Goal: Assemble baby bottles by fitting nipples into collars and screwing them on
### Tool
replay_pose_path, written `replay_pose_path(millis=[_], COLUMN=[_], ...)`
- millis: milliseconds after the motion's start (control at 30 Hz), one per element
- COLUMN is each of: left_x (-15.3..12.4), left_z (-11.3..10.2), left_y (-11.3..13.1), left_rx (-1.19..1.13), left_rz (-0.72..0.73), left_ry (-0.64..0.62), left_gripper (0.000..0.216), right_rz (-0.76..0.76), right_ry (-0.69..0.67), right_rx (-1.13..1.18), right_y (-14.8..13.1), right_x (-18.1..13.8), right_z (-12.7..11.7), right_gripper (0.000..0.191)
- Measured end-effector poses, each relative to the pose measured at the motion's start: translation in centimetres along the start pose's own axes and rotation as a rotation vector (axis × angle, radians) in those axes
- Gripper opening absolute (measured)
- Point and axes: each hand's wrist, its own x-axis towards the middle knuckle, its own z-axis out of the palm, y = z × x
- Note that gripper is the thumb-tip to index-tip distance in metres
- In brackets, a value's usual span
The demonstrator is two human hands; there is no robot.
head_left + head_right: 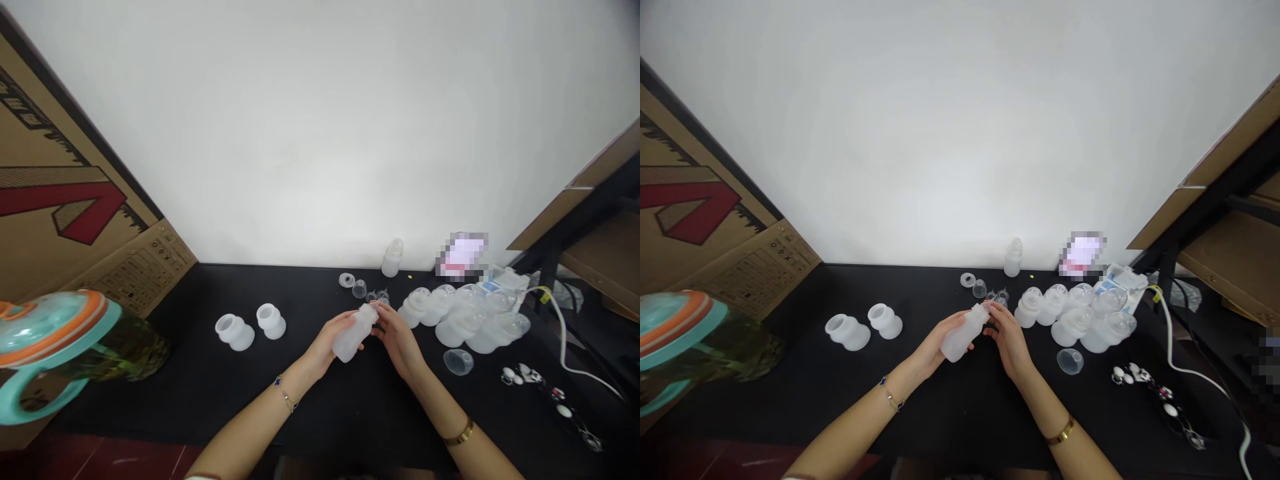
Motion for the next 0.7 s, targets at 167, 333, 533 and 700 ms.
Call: replay_pose_path(millis=[167, 333, 533, 700], left_x=[0.03, 0.1, 0.14, 0.37], left_z=[-0.01, -0.1, -0.09, -0.31], left_y=[-0.04, -0.12, -0.19, -0.49], left_rx=[0.002, 0.015, 0.0, 0.002], left_rz=[0.004, 0.007, 0.009, 0.014], left_ry=[-0.004, -0.004, -0.002, -0.006], left_gripper=[0.045, 0.044, 0.043, 0.044], right_rz=[-0.011, -0.013, -0.003, -0.002], right_ry=[-0.004, 0.004, 0.002, 0.002], right_rx=[-0.013, -0.005, 0.005, 0.005], right_y=[-0.07, -0.06, -0.12, 0.0], right_x=[-0.03, 0.01, 0.0, 0.04], right_z=[-0.05, -0.03, 0.1, 0.11], right_gripper=[0.026, 0.025, 0.021, 0.021])
